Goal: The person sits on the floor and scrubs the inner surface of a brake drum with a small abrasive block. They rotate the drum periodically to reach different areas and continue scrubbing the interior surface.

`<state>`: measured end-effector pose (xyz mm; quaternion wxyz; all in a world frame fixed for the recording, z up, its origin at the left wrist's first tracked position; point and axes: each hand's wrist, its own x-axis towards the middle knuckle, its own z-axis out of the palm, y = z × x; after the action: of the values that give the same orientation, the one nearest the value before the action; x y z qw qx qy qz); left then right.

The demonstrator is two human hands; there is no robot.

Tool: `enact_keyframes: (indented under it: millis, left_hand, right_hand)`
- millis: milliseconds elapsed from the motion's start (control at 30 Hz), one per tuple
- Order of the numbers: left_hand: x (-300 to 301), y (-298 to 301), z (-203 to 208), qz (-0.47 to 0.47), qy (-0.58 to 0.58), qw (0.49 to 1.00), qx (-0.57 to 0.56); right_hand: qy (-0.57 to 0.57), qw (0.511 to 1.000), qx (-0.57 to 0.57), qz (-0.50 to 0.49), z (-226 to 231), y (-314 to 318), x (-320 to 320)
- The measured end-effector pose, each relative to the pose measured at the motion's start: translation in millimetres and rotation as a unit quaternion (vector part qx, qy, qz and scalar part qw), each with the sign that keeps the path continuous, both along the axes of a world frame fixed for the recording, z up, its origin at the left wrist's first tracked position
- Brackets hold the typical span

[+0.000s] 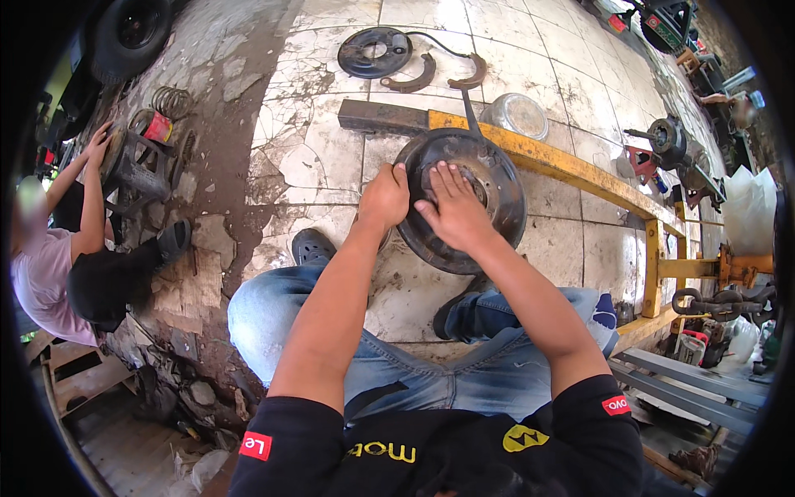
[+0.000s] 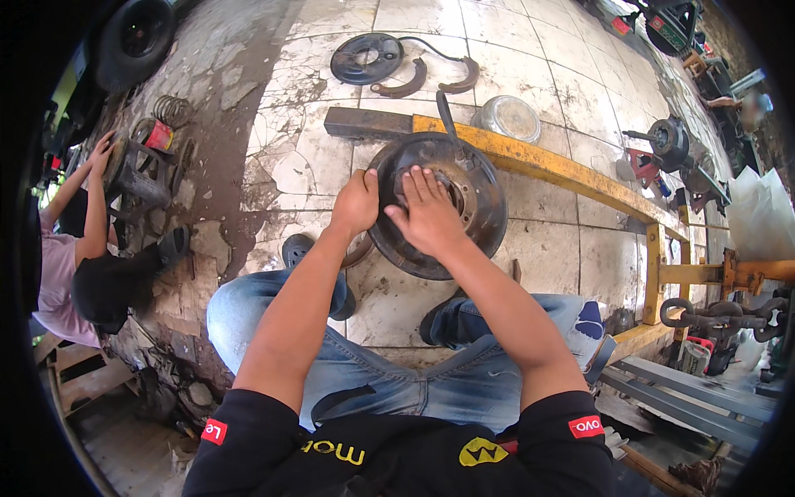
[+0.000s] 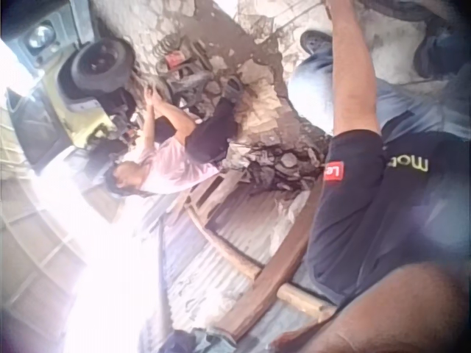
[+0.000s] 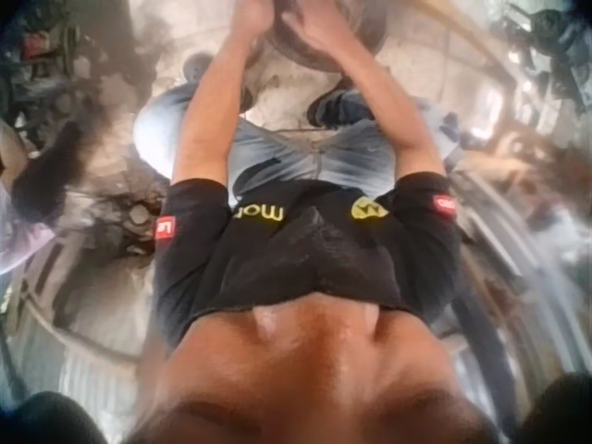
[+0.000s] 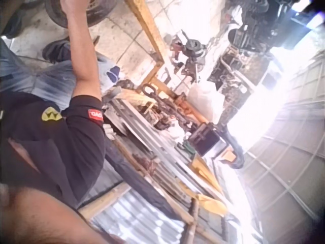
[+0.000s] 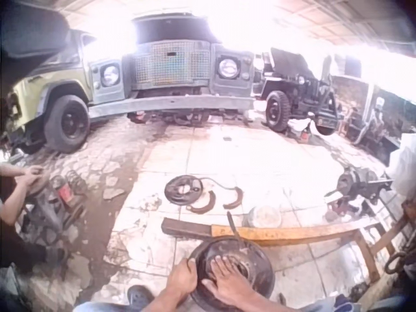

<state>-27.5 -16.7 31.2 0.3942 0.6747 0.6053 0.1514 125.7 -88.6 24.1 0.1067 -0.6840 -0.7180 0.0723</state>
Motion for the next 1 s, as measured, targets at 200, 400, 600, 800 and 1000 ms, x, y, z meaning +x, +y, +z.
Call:
enact_keyframes:
  millis: [200, 400, 600, 800, 1000]
  left_hand:
    - [5, 2, 0, 0.001, -0.010, 1.000, -0.007]
    - [5, 3, 5, -0.007, -0.018, 1.000, -0.009]
    - [3, 2, -1, -0.005, -0.026, 1.000, -0.002]
    - [2, 2, 4, 0.000, -0.015, 1.000, -0.009]
    - [-1, 2, -2, 0.007, -0.024, 1.000, 0.005]
  right_hand:
    - [-0.041, 0.997, 0.000, -0.069, -7, 1, 8]
    - [-0.002, 0.997, -0.043, -0.056, 4, 5, 27]
    - [0.036, 0.998, -0.018, -0.044, 2, 8, 41]
    - [0.032, 0.999, -0.005, 0.005, -1, -4, 14]
    - [0.044, 0.998, -0.032, 0.018, 4, -2, 9]
